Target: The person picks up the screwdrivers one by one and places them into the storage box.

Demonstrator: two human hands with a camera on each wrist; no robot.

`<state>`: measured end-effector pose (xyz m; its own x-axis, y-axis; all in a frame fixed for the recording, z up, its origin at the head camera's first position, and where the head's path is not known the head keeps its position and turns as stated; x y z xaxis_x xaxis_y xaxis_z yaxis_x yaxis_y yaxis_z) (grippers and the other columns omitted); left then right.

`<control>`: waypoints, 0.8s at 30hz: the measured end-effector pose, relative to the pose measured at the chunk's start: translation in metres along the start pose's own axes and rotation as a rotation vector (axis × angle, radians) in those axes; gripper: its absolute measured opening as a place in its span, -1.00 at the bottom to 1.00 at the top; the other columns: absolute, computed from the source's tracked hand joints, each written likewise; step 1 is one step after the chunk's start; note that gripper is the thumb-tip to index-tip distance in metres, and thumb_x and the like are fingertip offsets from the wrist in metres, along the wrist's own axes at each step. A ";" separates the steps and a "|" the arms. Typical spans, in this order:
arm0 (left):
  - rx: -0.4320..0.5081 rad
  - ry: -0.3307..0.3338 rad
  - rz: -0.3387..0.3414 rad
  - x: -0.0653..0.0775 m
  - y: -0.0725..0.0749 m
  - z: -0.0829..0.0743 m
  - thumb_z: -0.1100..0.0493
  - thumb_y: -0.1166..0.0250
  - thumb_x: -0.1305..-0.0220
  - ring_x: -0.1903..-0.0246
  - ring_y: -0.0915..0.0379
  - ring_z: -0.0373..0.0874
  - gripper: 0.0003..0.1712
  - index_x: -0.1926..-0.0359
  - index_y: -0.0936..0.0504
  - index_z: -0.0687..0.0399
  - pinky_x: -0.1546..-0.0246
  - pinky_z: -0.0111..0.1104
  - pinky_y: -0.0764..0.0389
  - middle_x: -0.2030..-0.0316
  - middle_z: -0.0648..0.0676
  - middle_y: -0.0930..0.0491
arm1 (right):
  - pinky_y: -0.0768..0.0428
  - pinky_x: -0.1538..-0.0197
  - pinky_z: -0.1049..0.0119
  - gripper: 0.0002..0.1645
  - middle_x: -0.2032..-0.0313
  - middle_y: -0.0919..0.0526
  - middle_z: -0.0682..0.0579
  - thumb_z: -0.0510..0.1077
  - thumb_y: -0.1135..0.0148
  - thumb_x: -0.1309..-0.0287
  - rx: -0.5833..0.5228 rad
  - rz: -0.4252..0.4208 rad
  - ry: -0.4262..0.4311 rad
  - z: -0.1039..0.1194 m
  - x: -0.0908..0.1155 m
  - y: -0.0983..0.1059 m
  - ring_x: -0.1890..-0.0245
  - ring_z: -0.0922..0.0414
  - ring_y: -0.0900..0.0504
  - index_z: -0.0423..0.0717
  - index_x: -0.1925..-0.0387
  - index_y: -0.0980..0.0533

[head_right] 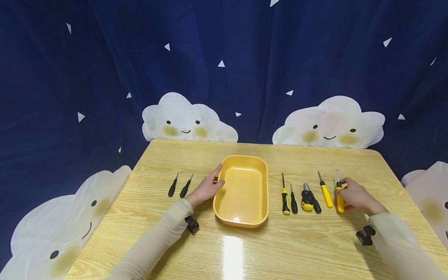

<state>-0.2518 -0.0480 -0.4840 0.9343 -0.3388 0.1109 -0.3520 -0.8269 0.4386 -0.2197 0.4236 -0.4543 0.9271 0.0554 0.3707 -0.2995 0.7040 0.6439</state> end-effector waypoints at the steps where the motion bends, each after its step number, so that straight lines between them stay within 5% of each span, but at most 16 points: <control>1: 0.001 0.001 0.001 0.000 0.000 0.000 0.07 -0.01 -0.43 -0.03 -0.45 0.04 -0.26 -0.50 0.13 -0.24 0.25 -0.31 -0.62 -0.12 0.27 -0.42 | -0.67 0.36 0.05 -0.27 0.05 -0.22 -0.60 -0.22 0.07 -0.29 -0.016 0.004 0.006 0.001 0.001 0.000 0.33 -0.06 -0.57 -0.65 -0.23 0.14; 18: 0.075 0.017 0.025 -0.001 0.003 0.001 0.07 -0.01 -0.43 -0.06 -0.43 0.08 -0.24 -0.50 0.16 -0.23 0.29 -0.30 -0.64 -0.17 0.30 -0.37 | -0.67 0.30 0.05 -0.21 0.12 -0.38 -0.38 -0.17 -0.01 -0.32 -0.090 0.019 0.120 0.046 0.011 -0.008 0.31 -0.01 -0.55 -0.57 -0.30 0.13; 24: 0.163 0.058 0.076 -0.001 0.002 0.003 0.11 -0.03 -0.41 0.19 -0.55 0.01 -0.20 -0.49 0.19 -0.34 0.38 -0.23 -0.67 -0.18 0.27 -0.35 | -0.67 0.31 0.06 -0.23 0.20 -0.41 -0.27 -0.19 0.00 -0.33 -0.091 0.032 0.132 0.058 0.013 -0.015 0.30 -0.03 -0.54 -0.56 -0.31 0.13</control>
<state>-0.2536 -0.0509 -0.4856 0.9047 -0.3806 0.1916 -0.4219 -0.8634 0.2768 -0.2157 0.3728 -0.4206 0.9408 0.1668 0.2950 -0.3130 0.7612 0.5679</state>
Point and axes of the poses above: each hand's wrist, its own x-axis away from the middle knuckle, its own y-axis out of the back of the hand, z = x × y, the point moved 2 cm from there along -x, towards the middle knuckle
